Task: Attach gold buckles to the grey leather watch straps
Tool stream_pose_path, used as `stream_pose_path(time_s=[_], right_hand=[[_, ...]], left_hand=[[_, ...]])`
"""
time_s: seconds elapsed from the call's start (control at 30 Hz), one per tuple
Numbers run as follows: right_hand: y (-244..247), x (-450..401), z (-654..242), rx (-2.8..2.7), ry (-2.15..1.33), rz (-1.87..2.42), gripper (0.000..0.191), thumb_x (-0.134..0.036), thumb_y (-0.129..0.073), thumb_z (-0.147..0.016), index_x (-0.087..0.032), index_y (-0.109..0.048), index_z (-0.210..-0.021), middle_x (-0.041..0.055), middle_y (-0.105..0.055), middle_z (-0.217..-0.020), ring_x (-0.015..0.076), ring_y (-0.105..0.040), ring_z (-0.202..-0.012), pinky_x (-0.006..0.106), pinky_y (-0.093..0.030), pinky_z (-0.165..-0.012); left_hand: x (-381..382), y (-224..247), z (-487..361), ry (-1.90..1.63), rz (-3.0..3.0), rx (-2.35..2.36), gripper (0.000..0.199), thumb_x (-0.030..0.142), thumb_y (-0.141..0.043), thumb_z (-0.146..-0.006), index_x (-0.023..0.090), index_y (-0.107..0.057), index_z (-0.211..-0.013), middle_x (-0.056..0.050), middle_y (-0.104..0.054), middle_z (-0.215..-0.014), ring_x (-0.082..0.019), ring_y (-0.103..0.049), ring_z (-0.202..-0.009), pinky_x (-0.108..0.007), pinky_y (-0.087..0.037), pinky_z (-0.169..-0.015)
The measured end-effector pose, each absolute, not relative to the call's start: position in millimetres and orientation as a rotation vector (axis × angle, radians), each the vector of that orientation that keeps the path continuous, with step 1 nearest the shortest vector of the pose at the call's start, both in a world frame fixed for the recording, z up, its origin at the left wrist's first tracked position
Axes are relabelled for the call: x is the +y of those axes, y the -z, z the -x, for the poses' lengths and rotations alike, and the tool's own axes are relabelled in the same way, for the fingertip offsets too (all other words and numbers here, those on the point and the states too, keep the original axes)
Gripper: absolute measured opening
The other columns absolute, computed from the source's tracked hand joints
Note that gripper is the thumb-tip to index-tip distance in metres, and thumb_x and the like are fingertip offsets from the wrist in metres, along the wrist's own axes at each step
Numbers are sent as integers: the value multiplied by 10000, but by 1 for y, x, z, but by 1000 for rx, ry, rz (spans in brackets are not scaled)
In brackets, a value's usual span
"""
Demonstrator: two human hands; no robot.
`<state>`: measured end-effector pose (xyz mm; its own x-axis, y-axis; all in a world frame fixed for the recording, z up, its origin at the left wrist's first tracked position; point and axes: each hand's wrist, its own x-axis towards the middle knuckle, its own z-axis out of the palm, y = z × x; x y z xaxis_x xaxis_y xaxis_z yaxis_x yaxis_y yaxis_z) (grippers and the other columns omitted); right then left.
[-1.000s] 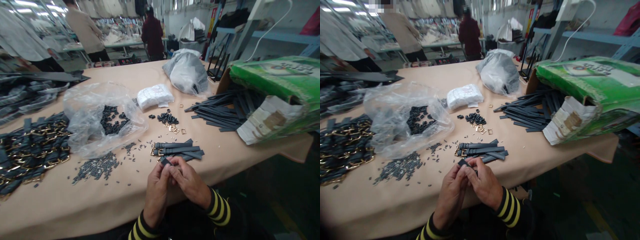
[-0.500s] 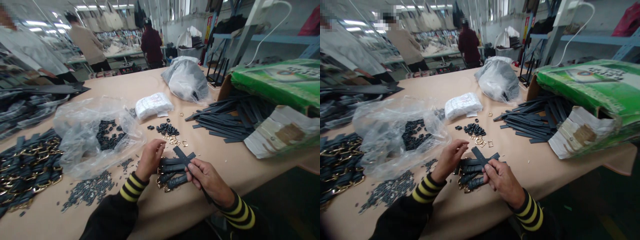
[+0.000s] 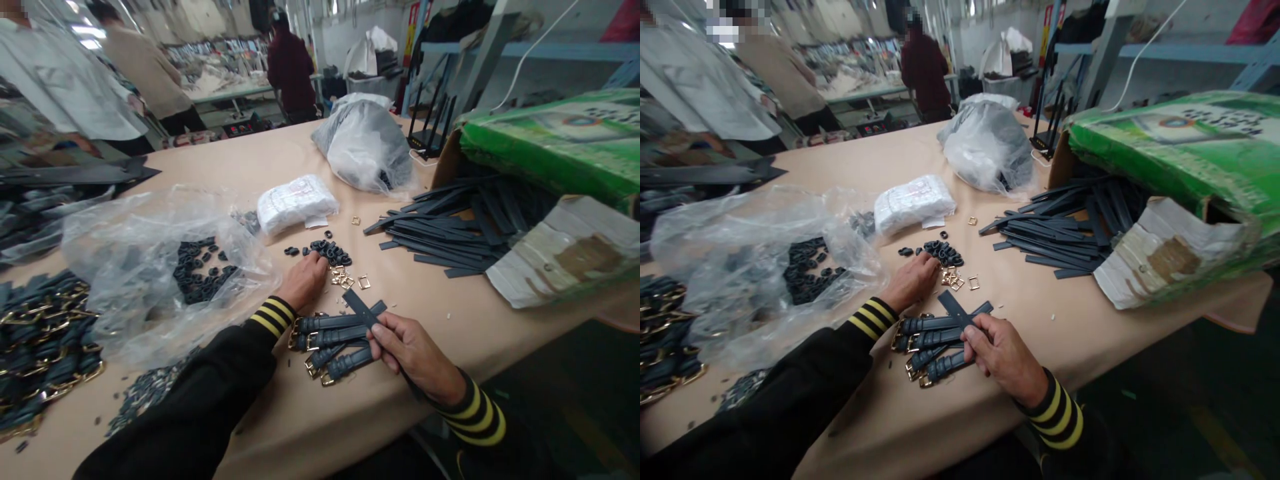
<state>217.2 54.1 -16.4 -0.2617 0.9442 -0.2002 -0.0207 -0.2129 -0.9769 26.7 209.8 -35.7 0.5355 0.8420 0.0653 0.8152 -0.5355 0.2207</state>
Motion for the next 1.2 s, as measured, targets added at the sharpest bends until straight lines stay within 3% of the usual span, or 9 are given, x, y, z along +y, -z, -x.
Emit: stream_pose_path(time_s=[0.13, 0.27, 0.47, 0.6, 0.77, 0.9, 1.07, 1.2], right_hand=[[14, 49, -216, -1254, -1596, 1154, 270, -380, -424, -871, -135, -494, -781, -21, -542, -611, 31, -355, -389, 169, -295, -383], [11, 45, -215, -1268, -1589, 1143, 284, -398, -421, -869, -134, -498, -793, -16, -540, -620, 32, -356, -395, 168, -298, -385], [2, 43, -218, -1313, -1454, 1237, 233, -386, -512, -822, -154, -511, -817, -64, -416, -533, 48, -350, -409, 177, -298, -392], [-6, 43, -208, -1329, -1379, 1239, 201, -352, -545, -805, -166, -534, -880, -86, -359, -489, 48, -327, -391, 185, -298, -403], [-5, 37, -191, -1408, -1379, 1189, 179, -338, -548, -799, -162, -551, -835, -71, -408, -491, 58, -367, -414, 193, -328, -439], [-4, 31, -190, -1502, -1381, 1181, 175, -325, -543, -797, -154, -553, -760, -44, -465, -541, 74, -425, -481, 198, -357, -488], [-8, 30, -193, -1640, -1364, 1172, 155, -292, -545, -789, -141, -574, -770, 0, -560, -669, 110, -501, -618, 231, -405, -607], [-8, 27, -192, -1644, -1340, 1186, 174, -315, -536, -794, -145, -568, -773, -11, -542, -640, 106, -487, -593, 228, -404, -591]], left_hand=[[214, 29, -28, -288, -2495, 1435, 48, 179, -469, -763, 156, -511, -756, -35, -510, -728, -156, -487, -665, -280, -390, -628], [210, 21, -30, -348, -2365, 1400, 110, 173, -475, -747, 171, -485, -637, 7, -483, -591, -130, -456, -581, -253, -366, -578], [154, -10, -29, -520, -2072, 1304, 187, 314, -429, -825, 165, -501, -739, 30, -499, -596, -97, -488, -536, -210, -383, -516], [90, -29, -29, -703, -1268, 1052, 155, 297, -584, -760, 155, -532, -730, 40, -498, -594, -61, -443, -514, -178, -353, -496], [34, -23, -36, -818, -789, 957, 118, 225, -634, -740, 130, -567, -721, 27, -517, -657, -39, -445, -548, -161, -380, -537], [17, -14, -38, -862, -605, 914, 174, 286, -607, -764, 113, -605, -757, -4, -539, -706, -54, -484, -577, -174, -433, -561], [9, -13, -35, -844, -521, 904, 182, 287, -623, -750, 105, -617, -765, 6, -519, -651, -45, -470, -543, -161, -447, -539], [6, -14, -34, -856, -585, 933, 177, 286, -650, -720, 120, -590, -703, 23, -513, -629, -40, -456, -522, -156, -431, -508]])
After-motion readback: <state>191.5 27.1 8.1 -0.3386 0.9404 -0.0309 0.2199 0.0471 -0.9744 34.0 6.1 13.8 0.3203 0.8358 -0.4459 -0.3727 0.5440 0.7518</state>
